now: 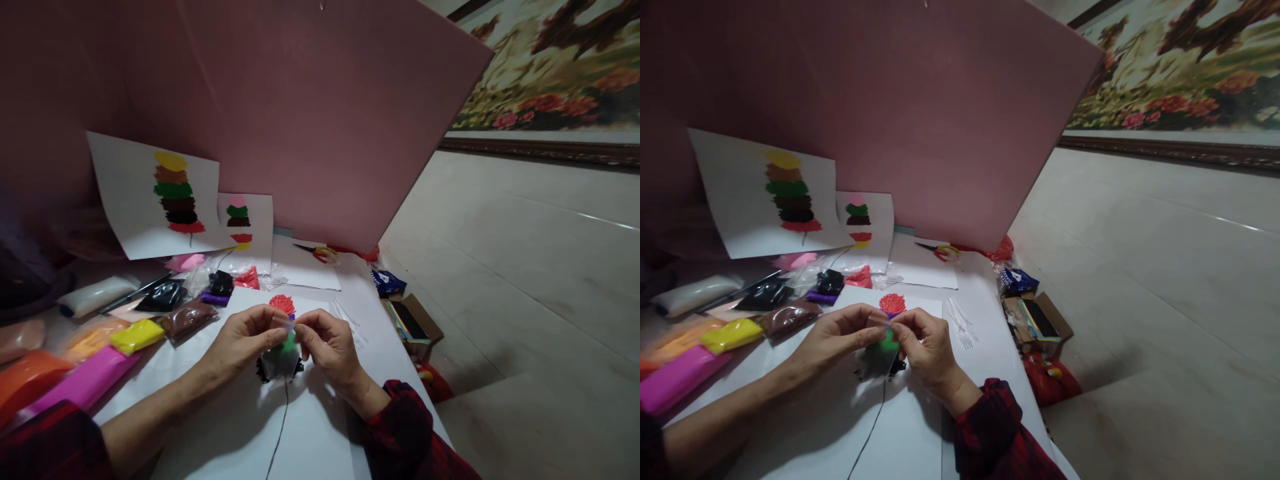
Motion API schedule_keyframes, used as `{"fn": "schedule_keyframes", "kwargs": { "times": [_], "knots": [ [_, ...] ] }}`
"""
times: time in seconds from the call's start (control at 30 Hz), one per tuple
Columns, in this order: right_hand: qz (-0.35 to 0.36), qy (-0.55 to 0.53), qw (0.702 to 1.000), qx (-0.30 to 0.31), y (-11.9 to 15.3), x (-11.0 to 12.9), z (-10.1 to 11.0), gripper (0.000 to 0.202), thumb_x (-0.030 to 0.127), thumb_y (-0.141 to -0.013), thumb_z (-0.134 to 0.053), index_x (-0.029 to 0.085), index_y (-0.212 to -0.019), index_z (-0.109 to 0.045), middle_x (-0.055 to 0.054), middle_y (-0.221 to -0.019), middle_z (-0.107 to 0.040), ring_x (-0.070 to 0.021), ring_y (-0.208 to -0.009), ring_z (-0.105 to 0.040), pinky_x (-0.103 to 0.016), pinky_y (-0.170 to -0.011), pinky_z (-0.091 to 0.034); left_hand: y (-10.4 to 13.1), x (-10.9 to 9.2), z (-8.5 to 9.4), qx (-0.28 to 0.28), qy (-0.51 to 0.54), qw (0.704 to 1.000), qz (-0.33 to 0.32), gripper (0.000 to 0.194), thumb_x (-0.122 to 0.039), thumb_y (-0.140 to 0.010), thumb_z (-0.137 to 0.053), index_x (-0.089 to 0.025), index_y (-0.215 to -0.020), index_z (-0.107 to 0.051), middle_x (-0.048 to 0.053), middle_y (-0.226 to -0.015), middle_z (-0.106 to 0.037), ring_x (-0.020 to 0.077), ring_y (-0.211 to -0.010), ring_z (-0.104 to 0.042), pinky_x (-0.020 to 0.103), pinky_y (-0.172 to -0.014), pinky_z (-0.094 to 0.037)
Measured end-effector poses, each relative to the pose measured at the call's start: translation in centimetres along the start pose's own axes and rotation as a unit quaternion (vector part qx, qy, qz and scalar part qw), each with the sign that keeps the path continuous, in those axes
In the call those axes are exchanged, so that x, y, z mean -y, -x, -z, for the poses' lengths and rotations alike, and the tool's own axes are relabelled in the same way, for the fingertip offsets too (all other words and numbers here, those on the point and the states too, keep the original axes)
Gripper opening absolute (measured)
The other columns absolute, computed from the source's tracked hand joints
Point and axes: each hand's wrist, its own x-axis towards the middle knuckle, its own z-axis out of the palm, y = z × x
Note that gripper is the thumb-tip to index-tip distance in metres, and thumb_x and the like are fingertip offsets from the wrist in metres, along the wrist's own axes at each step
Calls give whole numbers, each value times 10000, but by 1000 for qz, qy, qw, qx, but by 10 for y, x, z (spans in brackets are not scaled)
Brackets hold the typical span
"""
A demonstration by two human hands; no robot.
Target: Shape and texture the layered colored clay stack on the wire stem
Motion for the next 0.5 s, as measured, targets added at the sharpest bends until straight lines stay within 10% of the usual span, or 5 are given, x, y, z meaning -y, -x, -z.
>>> {"fn": "schedule_keyframes", "kwargs": {
  "times": [0.5],
  "knots": [
    [80, 98, 992, 17, 0, 7, 4, 120, 228, -876, -559, 180, -890, -668, -36, -820, -586, -123, -635, -535, -249, -542, -443, -2, 4, 7, -65, -146, 982, -101, 105, -263, -760, -668, -158, -756, -667, 27, -761, -664, 166, -750, -577, 292, -706, -428]
  ]
}}
